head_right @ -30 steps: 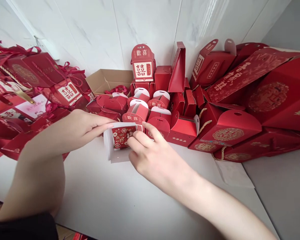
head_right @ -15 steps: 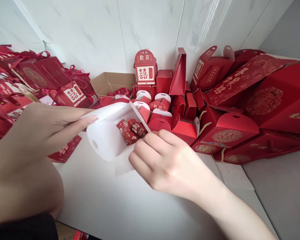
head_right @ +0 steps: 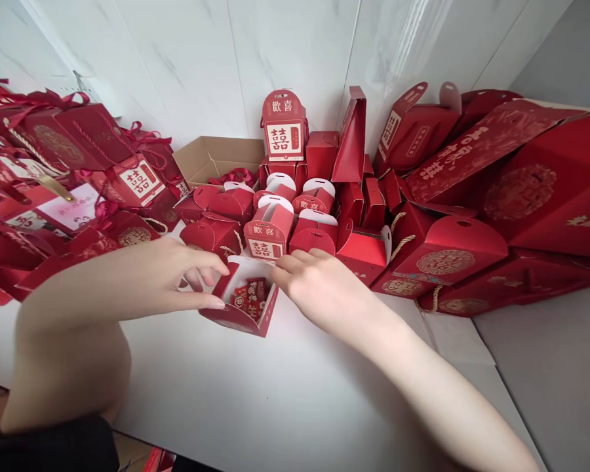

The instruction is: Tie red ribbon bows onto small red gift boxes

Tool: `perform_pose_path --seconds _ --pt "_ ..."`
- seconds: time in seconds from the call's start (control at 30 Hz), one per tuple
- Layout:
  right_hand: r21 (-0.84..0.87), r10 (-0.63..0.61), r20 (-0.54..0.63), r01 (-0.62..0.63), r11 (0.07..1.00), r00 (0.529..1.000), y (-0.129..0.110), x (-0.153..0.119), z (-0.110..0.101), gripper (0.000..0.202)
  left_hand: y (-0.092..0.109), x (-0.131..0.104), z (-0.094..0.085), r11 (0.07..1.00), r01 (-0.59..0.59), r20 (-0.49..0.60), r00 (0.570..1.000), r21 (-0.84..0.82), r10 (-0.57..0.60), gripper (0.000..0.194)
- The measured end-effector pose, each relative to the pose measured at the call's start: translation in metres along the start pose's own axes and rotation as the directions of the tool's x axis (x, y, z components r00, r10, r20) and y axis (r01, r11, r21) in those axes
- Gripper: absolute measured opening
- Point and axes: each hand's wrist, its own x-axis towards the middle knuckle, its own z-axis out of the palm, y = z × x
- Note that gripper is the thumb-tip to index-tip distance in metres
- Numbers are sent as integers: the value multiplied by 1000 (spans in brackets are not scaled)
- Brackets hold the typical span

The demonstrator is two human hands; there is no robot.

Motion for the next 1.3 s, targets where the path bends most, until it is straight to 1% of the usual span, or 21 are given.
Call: perform_pose_path --seconds 0.07,0.13,0.2,0.27,0.4,0.53,0.6,0.63,0.7,0.73,0.8,0.83,0.87,0.9,0.93,0.97,1.07,1.1,1.17,1.23,1.3 --pt "72 6 23 -7 997 1000 2 4 6 20 0 7 2 1000 -13 99 995 9 12 29" --pt "114 33 5 -34 993 999 2 6 8 22 1 10 2 999 -31 151 988 23 27 30" --pt "151 73 -28 -68 986 997 1 8 10 21 0 13 2 998 -51 168 985 41 43 32" --pt "180 92 -67 -79 981 993 -1 10 13 21 -5 16 3 998 -50 173 984 35 43 29" --pt "207 25 -102 -3 978 994 -4 14 24 15 -15 25 6 999 -32 191 981 -8 33 22" --pt "273 -27 -54 40 961 998 -3 16 31 21 -20 27 5 1000 -19 189 982 -1 18 23" --pt "312 -42 -45 54 949 998 -1 16 31 23 -21 26 4 1000 19 152 988 10 -20 32" --pt "329 -44 -49 58 942 998 -1 16 31 24 -22 25 4 999 46 118 992 6 -46 42" --pt "358 -36 -63 57 932 997 1 15 30 24 -24 25 5 997 81 45 996 -13 -80 71" --pt "371 -18 -73 44 928 997 1 15 30 23 -26 26 5 997 79 19 997 -24 -78 86" --pt "403 84 -113 -31 914 990 1 16 32 20 -29 28 7 998 51 13 999 -46 -50 108" --pt "428 152 -139 -79 900 979 1 16 32 22 -30 30 8 998 38 33 999 -55 -36 113" --pt "461 217 -160 -121 879 963 1 17 33 30 -31 31 9 998 32 59 998 -60 -28 114" --pt "497 262 -171 -146 855 950 0 17 33 39 -32 32 9 998 31 86 996 -62 -26 112" --pt "529 272 -169 -146 836 947 -1 17 32 47 -32 33 9 998 33 110 994 -58 -27 109" --pt "552 245 -157 -121 825 957 -2 18 32 53 -31 33 9 998 35 127 992 -49 -28 105" --pt "547 68 -93 -6 837 993 -5 16 29 63 -28 32 9 1000 19 140 990 -22 -16 96" --pt "524 22 -69 18 851 997 -6 16 29 63 -26 31 9 1000 1 145 989 -19 2 96" --pt "469 -11 -31 25 883 999 -8 15 30 55 -22 32 9 998 -50 165 985 -23 54 93" --pt "420 -10 -9 13 908 1000 -9 14 32 45 -19 34 11 995 -96 181 978 -35 101 84" --pt "392 7 -13 -1 920 1000 -9 15 34 43 -19 37 13 993 -116 153 981 -23 118 75"
